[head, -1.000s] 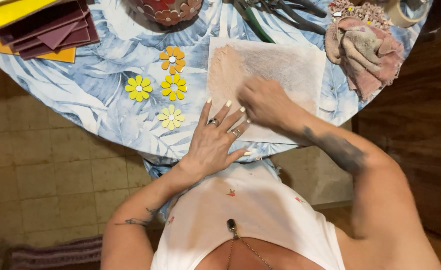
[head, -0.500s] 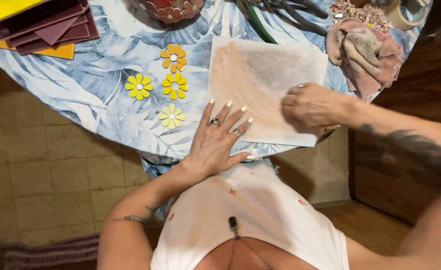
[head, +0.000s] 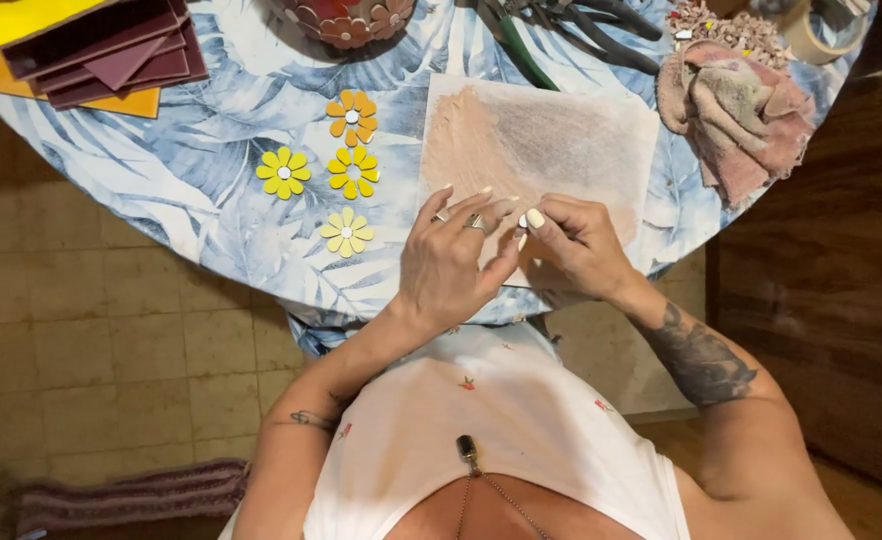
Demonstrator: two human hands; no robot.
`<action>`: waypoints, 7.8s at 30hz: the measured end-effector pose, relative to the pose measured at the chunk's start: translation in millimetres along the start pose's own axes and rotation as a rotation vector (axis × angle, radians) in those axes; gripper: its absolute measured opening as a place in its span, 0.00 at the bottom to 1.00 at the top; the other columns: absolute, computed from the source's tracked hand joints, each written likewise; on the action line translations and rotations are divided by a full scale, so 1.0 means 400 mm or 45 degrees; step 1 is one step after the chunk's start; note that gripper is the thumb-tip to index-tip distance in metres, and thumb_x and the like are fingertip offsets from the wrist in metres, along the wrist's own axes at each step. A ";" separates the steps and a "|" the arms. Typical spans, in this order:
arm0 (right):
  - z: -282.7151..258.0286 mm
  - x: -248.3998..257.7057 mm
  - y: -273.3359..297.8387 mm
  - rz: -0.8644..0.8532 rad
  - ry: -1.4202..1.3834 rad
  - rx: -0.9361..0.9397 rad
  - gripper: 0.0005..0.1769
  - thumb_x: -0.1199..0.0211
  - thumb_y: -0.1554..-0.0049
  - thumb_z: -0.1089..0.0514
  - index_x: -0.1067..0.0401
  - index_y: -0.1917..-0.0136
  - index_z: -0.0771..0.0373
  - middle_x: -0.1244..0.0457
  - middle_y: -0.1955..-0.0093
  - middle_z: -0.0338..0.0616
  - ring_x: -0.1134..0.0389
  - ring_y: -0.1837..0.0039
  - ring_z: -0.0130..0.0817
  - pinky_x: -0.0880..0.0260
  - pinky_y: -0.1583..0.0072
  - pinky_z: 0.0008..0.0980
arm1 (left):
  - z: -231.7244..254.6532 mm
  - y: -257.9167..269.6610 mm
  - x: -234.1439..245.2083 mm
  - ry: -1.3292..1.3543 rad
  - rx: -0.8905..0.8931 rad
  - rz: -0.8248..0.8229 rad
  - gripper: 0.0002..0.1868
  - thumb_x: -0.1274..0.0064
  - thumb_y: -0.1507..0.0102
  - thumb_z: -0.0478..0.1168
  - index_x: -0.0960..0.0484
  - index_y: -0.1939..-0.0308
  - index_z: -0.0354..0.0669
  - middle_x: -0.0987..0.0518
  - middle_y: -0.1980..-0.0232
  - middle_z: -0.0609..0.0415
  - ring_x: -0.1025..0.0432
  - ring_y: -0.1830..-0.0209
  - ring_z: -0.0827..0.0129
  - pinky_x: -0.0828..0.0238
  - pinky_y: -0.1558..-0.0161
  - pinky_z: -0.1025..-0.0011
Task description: Sanding the edges of small flower-shaped mosaic tiles by rubbing them against sandpaper.
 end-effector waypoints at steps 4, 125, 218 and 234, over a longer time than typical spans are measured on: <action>0.010 -0.006 0.008 0.044 -0.088 -0.054 0.18 0.53 0.45 0.57 0.41 0.76 0.61 0.51 0.76 0.38 0.49 0.69 0.26 0.46 0.63 0.25 | 0.026 -0.019 0.015 0.057 -0.014 0.062 0.09 0.48 0.49 0.38 0.24 0.70 0.36 0.23 0.69 0.49 0.28 0.60 0.56 0.44 0.49 0.55; 0.009 -0.107 -0.224 -0.256 1.444 0.509 0.12 0.56 0.44 0.58 0.43 0.68 0.62 0.49 0.70 0.43 0.50 0.70 0.35 0.48 0.71 0.32 | -0.027 0.104 -0.041 -0.463 -0.250 -0.508 0.30 0.55 0.50 0.62 0.29 0.50 0.51 0.34 0.43 0.54 0.44 0.41 0.54 0.66 0.39 0.51; 0.037 0.097 -0.052 -0.446 0.072 0.308 0.17 0.59 0.44 0.54 0.42 0.71 0.61 0.50 0.73 0.38 0.42 0.67 0.39 0.42 0.64 0.31 | 0.023 -0.055 -0.061 0.087 0.054 0.080 0.17 0.50 0.49 0.37 0.26 0.56 0.39 0.24 0.64 0.48 0.28 0.62 0.60 0.34 0.54 0.67; 0.033 0.132 -0.127 -0.455 -0.155 0.307 0.18 0.58 0.43 0.58 0.42 0.73 0.64 0.51 0.76 0.42 0.49 0.72 0.33 0.45 0.67 0.30 | 0.032 -0.113 -0.081 -0.228 0.092 0.300 0.07 0.46 0.50 0.38 0.22 0.72 0.38 0.23 0.74 0.49 0.26 0.72 0.63 0.30 0.74 0.76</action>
Point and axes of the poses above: each hand's wrist, its own y-axis away from the middle knuckle, its own x-axis out of the back of the hand, z = x × y, the point moved 7 cm from there along -y, towards the middle knuckle
